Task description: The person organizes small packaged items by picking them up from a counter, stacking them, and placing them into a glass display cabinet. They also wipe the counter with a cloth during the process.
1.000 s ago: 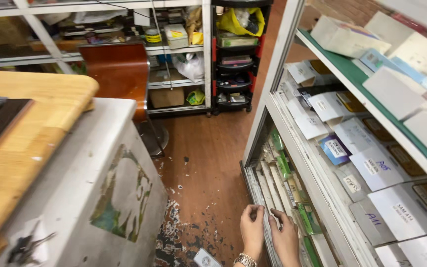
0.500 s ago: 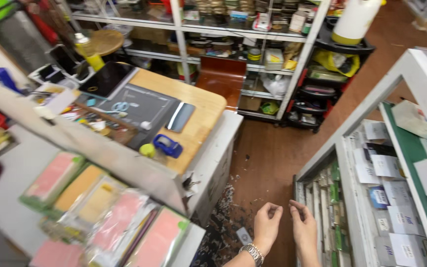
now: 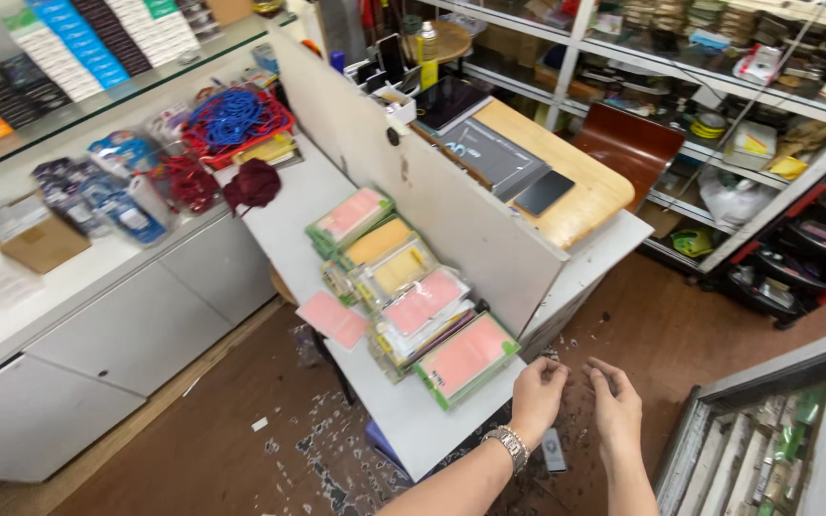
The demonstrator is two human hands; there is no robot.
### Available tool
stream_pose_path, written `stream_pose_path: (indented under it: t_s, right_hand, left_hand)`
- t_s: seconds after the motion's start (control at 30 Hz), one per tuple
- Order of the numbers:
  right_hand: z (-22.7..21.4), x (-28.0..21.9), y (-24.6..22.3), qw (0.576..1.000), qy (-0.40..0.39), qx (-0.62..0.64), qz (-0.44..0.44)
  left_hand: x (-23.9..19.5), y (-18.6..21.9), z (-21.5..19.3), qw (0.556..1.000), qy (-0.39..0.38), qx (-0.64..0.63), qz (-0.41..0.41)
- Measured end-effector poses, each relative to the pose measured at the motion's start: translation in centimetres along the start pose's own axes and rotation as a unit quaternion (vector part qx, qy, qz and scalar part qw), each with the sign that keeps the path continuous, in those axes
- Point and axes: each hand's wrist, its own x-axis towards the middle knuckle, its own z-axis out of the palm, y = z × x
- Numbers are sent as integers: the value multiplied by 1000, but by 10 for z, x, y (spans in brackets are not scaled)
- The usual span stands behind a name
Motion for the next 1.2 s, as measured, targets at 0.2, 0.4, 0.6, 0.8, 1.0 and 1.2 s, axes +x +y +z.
stream_pose_path:
  t_s: [0.2,0.4,0.6,0.8,1.0,1.2]
  right_hand:
    - [65,-30,-27,997,-77,32,-2]
    - [143,-43,-37,989,-146,14,-6]
    - [237,-59,-35,983,-184,9,11]
    - [338,-63,-37,983,-180,29,3]
    - [397,-57,-43,993,-103,44,20]
    - [393,-48,-53,999,-23,37,25]
  left_hand:
    - [-9,9,-79,997,48,-67,0]
    - [0,4,-162,990,91,-109,16]
    - [20,-8,-254,988,118,-100,-18]
    - [63,-7,-365,991,116,-67,-11]
    - [134,-8,-450,994,94,-47,22]
    - [187,-18,-455,990,47,-129,-22]
